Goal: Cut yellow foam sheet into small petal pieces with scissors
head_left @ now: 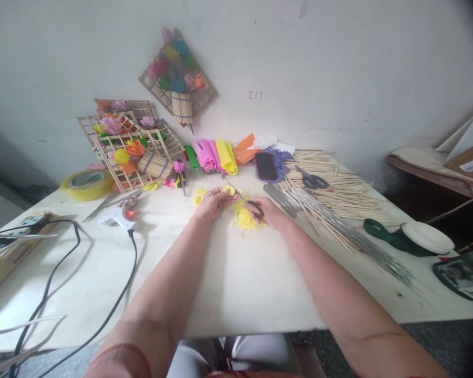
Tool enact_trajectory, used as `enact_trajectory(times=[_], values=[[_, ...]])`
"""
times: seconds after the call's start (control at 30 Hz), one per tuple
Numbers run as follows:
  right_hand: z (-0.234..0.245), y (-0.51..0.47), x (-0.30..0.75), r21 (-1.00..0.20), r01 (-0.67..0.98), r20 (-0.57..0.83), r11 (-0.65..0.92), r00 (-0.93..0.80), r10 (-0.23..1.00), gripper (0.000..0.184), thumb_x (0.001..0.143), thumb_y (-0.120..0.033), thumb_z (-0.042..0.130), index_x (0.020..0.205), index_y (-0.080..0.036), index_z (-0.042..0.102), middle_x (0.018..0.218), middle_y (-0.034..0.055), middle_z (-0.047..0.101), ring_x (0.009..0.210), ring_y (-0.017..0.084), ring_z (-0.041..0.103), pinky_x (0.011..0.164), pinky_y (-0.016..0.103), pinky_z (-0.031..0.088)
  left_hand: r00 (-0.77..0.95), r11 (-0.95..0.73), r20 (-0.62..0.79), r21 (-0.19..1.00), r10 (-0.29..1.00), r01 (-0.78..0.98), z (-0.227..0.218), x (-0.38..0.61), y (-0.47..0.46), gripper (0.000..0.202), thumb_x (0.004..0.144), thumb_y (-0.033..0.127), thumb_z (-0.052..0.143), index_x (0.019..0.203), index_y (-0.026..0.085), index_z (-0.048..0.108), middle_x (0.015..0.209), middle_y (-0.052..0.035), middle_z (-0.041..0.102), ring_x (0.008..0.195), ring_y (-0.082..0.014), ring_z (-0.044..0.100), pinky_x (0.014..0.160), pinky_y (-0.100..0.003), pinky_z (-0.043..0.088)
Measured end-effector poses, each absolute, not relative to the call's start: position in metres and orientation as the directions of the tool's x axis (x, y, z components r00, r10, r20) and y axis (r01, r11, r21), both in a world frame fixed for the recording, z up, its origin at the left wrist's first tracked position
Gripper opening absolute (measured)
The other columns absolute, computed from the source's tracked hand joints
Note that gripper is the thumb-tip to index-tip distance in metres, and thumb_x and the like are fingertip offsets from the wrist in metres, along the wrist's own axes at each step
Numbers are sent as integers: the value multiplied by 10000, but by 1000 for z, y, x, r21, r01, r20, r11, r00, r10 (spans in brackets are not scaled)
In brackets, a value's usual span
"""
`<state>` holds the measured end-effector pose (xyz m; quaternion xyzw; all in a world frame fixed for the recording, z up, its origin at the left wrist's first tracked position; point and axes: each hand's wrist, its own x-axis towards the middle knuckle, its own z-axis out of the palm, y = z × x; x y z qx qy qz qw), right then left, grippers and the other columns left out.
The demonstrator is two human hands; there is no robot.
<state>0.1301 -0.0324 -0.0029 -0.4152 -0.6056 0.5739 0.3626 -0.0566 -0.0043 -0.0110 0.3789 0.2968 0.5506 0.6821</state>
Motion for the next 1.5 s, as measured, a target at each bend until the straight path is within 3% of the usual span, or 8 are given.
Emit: enact_trajectory(times=[0.97,1.5], values=[[-2,-29,131,-999,41,-27,-11,-407,913,309,656,-442,648,623,-154,539,432,-71,414,333,44,331,306,189,232,194,95,16,831,981,-548,-9,-56,-6,36,750,121,612,739,87,606,697,-100,691,703,-179,685,682,-266,544],[0,-30,129,-995,103,-52,-15,-371,927,255,626,-371,680,637,-146,561,427,-74,426,325,36,327,294,179,223,148,79,6,825,989,-559,-7,-54,-5,40,731,122,625,709,92,610,691,-73,686,676,-158,675,662,-251,540]])
